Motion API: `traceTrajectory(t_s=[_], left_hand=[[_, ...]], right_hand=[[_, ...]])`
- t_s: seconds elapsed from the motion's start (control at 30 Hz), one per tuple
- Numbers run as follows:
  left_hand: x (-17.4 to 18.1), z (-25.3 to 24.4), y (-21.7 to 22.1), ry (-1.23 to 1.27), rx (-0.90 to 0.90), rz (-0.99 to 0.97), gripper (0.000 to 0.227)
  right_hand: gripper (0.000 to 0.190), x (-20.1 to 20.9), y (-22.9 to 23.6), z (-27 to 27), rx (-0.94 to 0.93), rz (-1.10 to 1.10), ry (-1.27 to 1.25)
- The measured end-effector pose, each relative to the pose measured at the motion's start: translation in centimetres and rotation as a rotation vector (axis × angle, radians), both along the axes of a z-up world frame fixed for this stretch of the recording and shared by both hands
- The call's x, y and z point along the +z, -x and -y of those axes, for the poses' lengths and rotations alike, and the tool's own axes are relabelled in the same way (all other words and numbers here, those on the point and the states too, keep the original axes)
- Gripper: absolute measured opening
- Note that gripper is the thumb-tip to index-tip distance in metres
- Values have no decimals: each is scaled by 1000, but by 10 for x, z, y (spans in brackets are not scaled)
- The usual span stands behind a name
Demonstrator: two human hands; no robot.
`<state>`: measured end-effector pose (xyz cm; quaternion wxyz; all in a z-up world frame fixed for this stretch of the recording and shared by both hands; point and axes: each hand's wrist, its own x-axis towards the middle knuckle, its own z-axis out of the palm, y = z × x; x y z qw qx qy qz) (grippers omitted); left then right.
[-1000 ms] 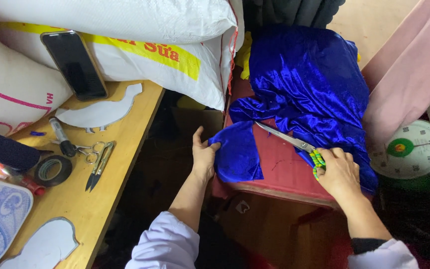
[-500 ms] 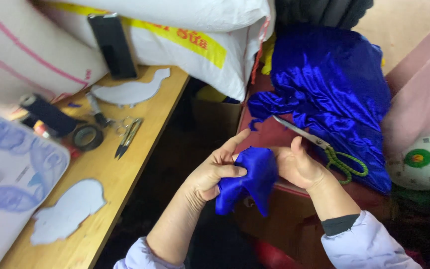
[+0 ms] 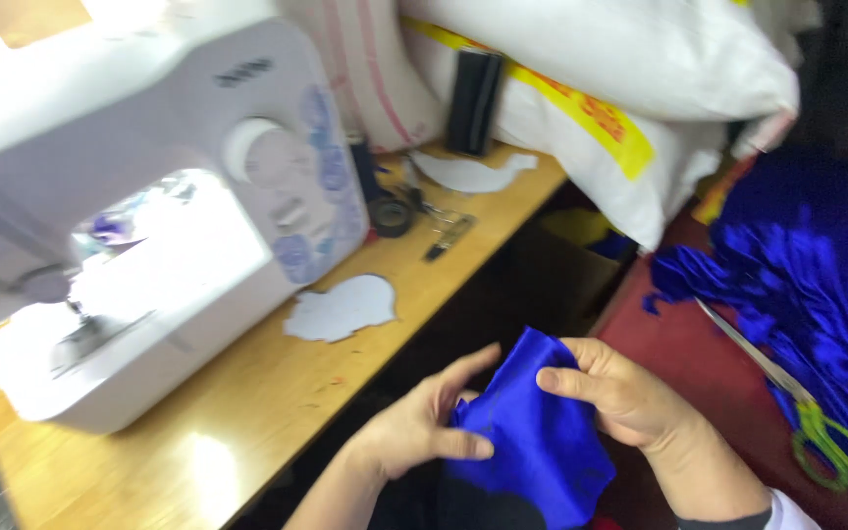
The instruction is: The person uses shears to cut out a smaller piece of blue velvet fabric from a larger sheet on a stool, then holds the cut piece near a sewing machine and begins to thread the machine.
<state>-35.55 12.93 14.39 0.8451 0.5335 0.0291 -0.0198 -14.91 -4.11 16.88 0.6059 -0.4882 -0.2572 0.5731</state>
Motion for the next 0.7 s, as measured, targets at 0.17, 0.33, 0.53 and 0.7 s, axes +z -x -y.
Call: traceTrajectory(t_s=[0.17, 0.33, 0.53, 0.7], left_hand=[[30, -7, 92, 27, 343, -26, 86], [41, -31, 178, 20, 787, -87, 70], [20, -74, 249, -307, 1166, -163, 21], [14, -96, 271, -948, 1174, -562, 25]], right_hand=[[25, 17, 37, -53, 128, 50, -29], [31, 29, 100, -114, 156, 89, -38], [22, 28, 172, -189, 248, 361, 44], [24, 23, 201, -229, 373, 1198, 255]])
